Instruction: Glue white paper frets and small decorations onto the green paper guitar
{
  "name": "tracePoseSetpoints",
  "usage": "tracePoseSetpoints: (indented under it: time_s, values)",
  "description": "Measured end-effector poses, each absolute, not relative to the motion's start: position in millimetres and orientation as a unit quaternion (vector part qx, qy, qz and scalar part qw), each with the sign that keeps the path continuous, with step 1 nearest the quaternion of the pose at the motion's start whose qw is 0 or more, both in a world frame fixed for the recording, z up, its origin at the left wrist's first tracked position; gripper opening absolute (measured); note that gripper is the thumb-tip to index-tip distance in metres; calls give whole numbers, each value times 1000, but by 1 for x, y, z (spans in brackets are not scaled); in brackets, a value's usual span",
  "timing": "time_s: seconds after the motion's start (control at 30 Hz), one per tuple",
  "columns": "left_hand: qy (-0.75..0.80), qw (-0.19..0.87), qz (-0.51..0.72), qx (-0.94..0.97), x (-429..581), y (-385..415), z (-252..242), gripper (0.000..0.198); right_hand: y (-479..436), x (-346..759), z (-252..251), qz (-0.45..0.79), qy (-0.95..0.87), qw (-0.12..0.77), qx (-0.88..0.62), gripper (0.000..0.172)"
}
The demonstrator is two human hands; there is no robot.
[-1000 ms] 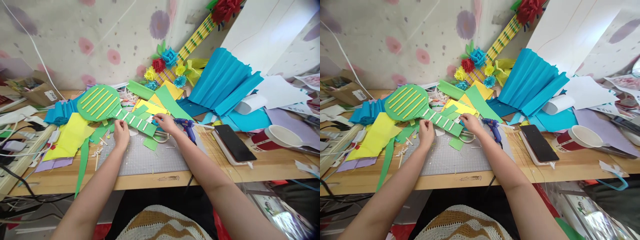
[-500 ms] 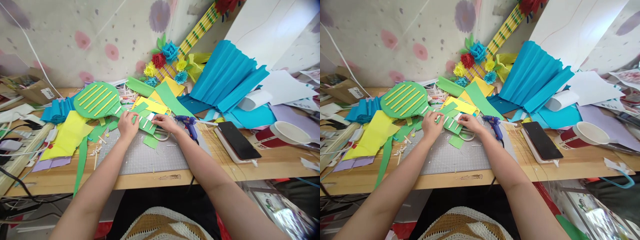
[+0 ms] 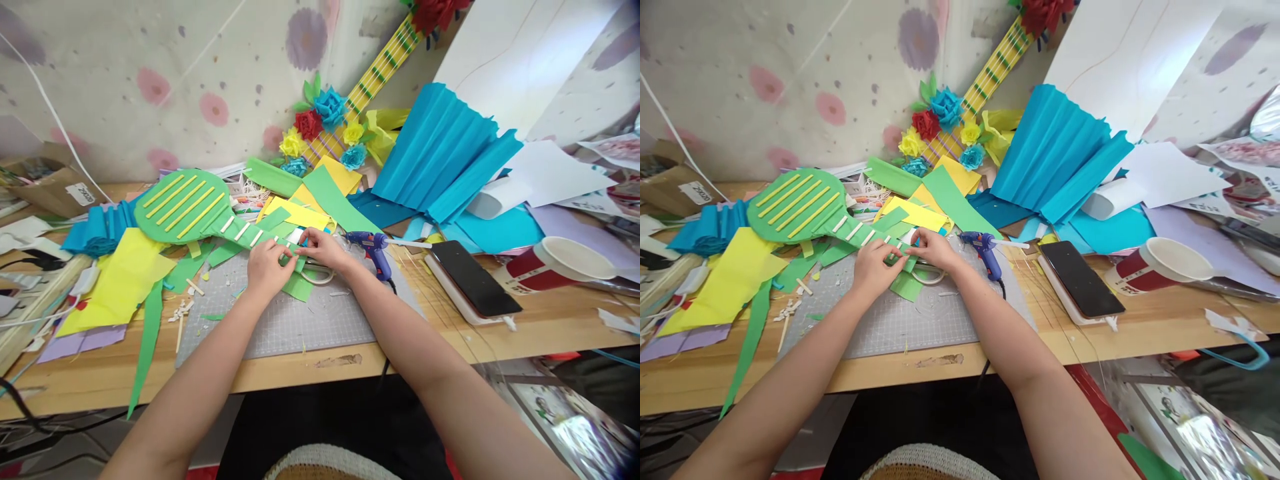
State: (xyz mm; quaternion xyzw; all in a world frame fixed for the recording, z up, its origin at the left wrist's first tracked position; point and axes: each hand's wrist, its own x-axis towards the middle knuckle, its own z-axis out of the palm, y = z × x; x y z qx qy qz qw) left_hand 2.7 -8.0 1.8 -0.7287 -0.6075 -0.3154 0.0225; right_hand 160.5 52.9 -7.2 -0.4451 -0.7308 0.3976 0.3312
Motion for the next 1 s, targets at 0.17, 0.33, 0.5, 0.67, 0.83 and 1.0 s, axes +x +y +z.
tracePoseSetpoints:
  time_s: [0.17, 0.33, 0.5, 0.67, 0.83, 1.0]
  values:
    - [-625, -9, -300, -721, 9, -7, 4, 13, 54, 161, -8, 378, -714, 383, -448, 26]
    - [-632, -35, -309, -710, 9, -8, 6, 12, 52, 164, -10, 353, -725, 357, -471, 22]
    - [-632, -57, -330, -699, 9, -6, 5, 13, 48, 164, -9, 374, -726, 333, -471, 21]
    - [-626, -79, -354, -690, 3, -6, 5, 21, 48, 162, -9, 356, -729, 324, -486, 19]
    - [-601, -46, -408, -685, -12, -6, 7, 27, 42, 161, -7, 312, -743, 309, -504, 18]
    - [-596, 2, -340, -727, -6, -4, 3, 22, 37, 160, -4, 286, -748, 307, -514, 17]
